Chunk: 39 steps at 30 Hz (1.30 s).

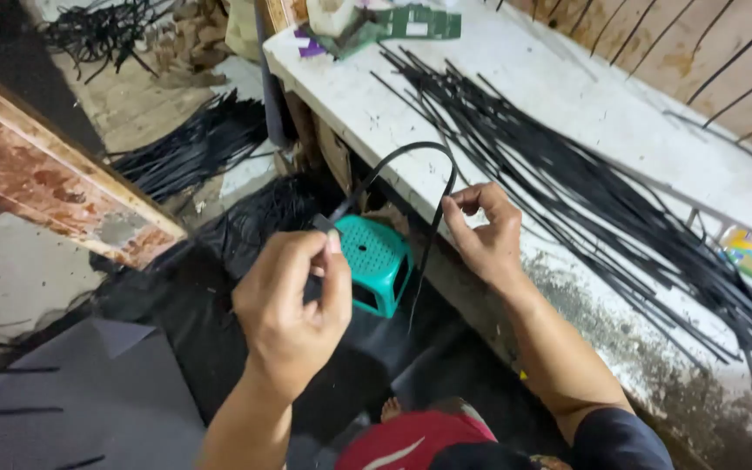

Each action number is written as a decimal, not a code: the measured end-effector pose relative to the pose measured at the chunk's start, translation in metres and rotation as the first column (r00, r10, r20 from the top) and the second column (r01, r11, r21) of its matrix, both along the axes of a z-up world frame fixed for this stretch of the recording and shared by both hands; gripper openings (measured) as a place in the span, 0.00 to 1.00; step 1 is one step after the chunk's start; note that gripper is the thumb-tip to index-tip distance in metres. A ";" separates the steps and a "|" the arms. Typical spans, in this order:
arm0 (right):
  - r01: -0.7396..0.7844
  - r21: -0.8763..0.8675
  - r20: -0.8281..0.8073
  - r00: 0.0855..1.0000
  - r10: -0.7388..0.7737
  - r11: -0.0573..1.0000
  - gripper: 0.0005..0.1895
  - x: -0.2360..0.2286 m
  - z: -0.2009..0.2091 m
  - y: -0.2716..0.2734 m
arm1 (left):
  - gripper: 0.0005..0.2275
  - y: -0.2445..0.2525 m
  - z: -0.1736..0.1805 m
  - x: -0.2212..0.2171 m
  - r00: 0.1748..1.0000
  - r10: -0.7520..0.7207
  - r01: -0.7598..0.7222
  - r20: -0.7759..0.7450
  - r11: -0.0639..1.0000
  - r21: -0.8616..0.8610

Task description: Applying a finishing coating to the edges of leather strips and hanging them to dry.

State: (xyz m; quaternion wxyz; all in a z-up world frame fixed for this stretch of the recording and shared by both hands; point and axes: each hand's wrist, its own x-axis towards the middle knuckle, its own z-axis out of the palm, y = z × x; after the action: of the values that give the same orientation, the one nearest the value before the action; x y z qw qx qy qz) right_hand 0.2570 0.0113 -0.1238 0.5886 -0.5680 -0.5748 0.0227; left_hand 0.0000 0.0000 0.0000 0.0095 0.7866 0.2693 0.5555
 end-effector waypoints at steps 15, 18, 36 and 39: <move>-0.079 0.394 0.173 0.985 0.010 0.916 0.07 0.040 0.152 0.123 | 0.04 0.080 -0.012 0.057 0.944 0.101 -0.105 0.314 0.994 -0.004; -0.127 0.459 0.223 0.975 0.024 0.879 0.09 0.062 0.172 0.154 | 0.03 0.104 -0.009 0.077 0.926 0.114 -0.120 0.360 0.993 -0.004; -0.186 0.588 0.301 0.954 0.001 0.787 0.16 0.134 0.256 0.244 | 0.05 0.200 0.026 0.155 0.875 0.034 -0.006 0.482 0.998 -0.061; -0.085 0.613 0.365 0.912 -0.186 0.786 0.13 0.151 0.252 0.251 | 0.05 0.220 0.023 0.164 0.851 0.001 0.055 0.526 0.994 -0.091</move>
State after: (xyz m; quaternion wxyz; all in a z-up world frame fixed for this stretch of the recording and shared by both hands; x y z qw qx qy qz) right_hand 0.4084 0.2627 0.1280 0.6092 -0.3521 -0.6438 -0.3006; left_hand 0.1643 0.2201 0.0226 0.1309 0.6073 0.2733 0.7344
